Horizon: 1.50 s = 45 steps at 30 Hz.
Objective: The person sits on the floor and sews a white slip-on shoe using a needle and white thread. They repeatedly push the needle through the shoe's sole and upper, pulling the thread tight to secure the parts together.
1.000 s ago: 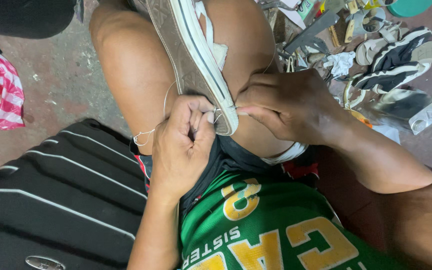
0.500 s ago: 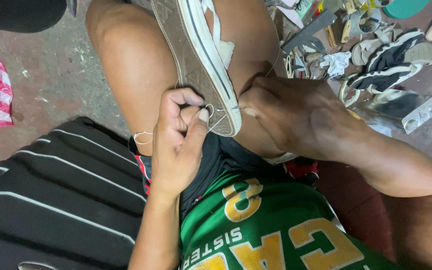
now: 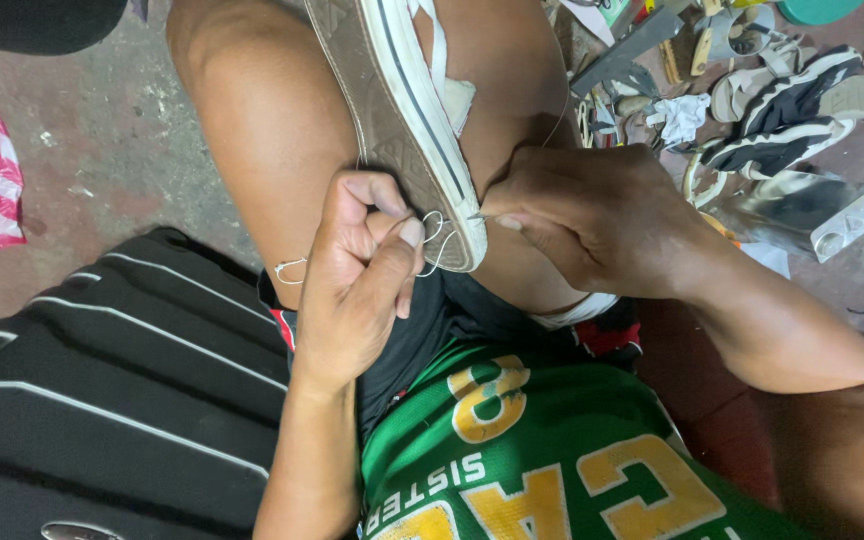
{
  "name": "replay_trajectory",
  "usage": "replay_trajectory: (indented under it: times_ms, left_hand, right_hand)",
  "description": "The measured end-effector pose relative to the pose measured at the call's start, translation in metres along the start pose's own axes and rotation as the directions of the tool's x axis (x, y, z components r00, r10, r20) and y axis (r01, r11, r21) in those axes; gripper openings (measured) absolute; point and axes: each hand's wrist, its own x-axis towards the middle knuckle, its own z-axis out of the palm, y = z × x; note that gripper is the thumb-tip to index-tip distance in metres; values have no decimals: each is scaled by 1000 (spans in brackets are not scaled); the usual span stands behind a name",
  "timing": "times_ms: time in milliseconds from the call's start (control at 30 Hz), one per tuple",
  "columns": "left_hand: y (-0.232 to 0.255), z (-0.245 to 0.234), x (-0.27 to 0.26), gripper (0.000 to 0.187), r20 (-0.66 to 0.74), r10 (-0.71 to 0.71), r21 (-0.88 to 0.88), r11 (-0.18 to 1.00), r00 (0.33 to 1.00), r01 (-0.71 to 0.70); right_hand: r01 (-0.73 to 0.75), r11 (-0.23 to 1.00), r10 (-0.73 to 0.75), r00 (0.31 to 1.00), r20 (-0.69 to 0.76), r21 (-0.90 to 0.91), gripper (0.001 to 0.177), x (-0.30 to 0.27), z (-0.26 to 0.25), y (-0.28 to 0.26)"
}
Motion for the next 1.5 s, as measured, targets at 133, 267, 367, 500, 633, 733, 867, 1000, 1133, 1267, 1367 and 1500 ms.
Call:
replay_trajectory:
  times_ms: [133,267,367,500,633,733,867,1000,1133,1267,1367,1500]
  left_hand:
    - [2,4,0,15,-24,-30,118,992,999,32]
    - [2,11,-1,19,-57,-10,234,972,998,23]
    - [2,14,-2,21,-71,21,299,954,997,2]
    - [3,16,0,21,-80,32,317,948,996,-6]
    - [7,14,-1,21,-100,53,512,859,994,5]
    - [10,14,-1,20,-90,73,569,822,993,-9]
    - [13,13,2,19,-72,52,575,818,996,-1]
    - [16,11,2,18,-62,75,579,815,995,-26]
    - [18,11,4,17,-54,76,575,817,996,-31]
    - [15,10,2,20,-71,109,595,803,991,-45]
    - [10,15,0,39,-21,354,608,747,935,-269]
    - [-5,24,5,55,-4,590,772,515,807,-372]
  right_hand:
    - [13,999,-12,1000,-21,30,14,0,1,-1]
    - [29,1000,-29,999,-27,7,16,-3,4,1]
    - [22,1000,-22,1000,-20,-13,17,-6,6,2]
    - [29,1000,-29,999,-35,-3,19,-5,5,-1]
    - [29,993,-30,1000,-7,-118,19,4,-1,-16]
    - [-1,969,19,997,69,-248,27,6,-7,-29]
    - [39,940,-10,996,85,-339,27,7,-8,-28]
    - [89,911,-48,993,111,-402,26,13,-3,-15]
    - [93,865,-81,996,46,-493,29,6,-2,-6]
    - [26,797,-9,999,31,-604,43,5,-2,2]
    - [44,783,-61,998,-7,-620,53,4,0,9]
    - [77,808,-114,993,-26,-584,47,-2,0,16]
